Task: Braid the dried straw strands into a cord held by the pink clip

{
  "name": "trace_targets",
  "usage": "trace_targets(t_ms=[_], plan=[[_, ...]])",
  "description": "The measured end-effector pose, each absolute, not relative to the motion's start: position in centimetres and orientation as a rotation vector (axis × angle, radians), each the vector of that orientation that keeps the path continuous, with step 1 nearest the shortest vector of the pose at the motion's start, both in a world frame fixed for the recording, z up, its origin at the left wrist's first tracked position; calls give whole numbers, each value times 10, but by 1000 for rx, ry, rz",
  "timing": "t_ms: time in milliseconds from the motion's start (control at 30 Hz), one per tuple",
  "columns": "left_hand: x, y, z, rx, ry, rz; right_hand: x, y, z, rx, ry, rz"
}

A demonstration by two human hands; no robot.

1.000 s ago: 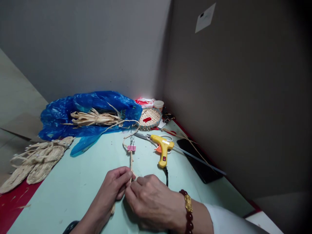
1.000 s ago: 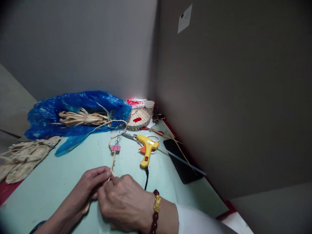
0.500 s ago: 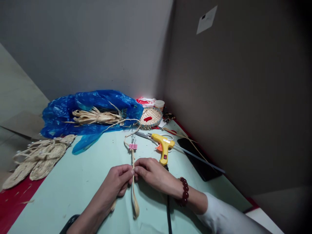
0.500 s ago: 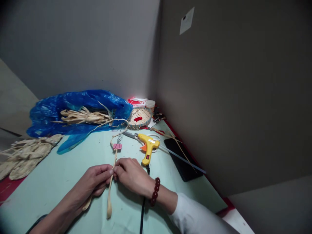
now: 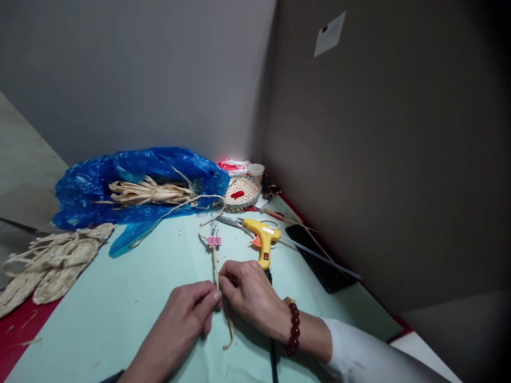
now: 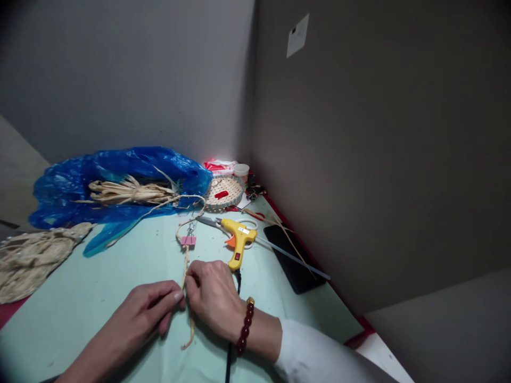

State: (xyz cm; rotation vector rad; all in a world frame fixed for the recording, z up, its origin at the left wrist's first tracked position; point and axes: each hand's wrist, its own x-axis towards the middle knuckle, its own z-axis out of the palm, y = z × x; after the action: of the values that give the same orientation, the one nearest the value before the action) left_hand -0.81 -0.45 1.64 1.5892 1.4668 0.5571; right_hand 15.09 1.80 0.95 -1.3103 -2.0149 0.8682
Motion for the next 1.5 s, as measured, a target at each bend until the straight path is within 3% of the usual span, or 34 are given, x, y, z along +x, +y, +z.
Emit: trace_targets(t_ms=[300,500,667,1300,1500], plan=[[11,-19,12,1909,1432,431,156,22,5,-1174,-1979,1126],[-11,-4,18,1769,1341,328,156,26,4,-1177,-1820,1314],[-24,15,17,1294,1298,689,156,27,2,-1116,-1813,1349],[-3,11,-4,1070,1248,735,166,21,19,-1191,-2152,1129],[-8,12,-3,1172,1327,735,173,22,34,-1263,-2362,835]])
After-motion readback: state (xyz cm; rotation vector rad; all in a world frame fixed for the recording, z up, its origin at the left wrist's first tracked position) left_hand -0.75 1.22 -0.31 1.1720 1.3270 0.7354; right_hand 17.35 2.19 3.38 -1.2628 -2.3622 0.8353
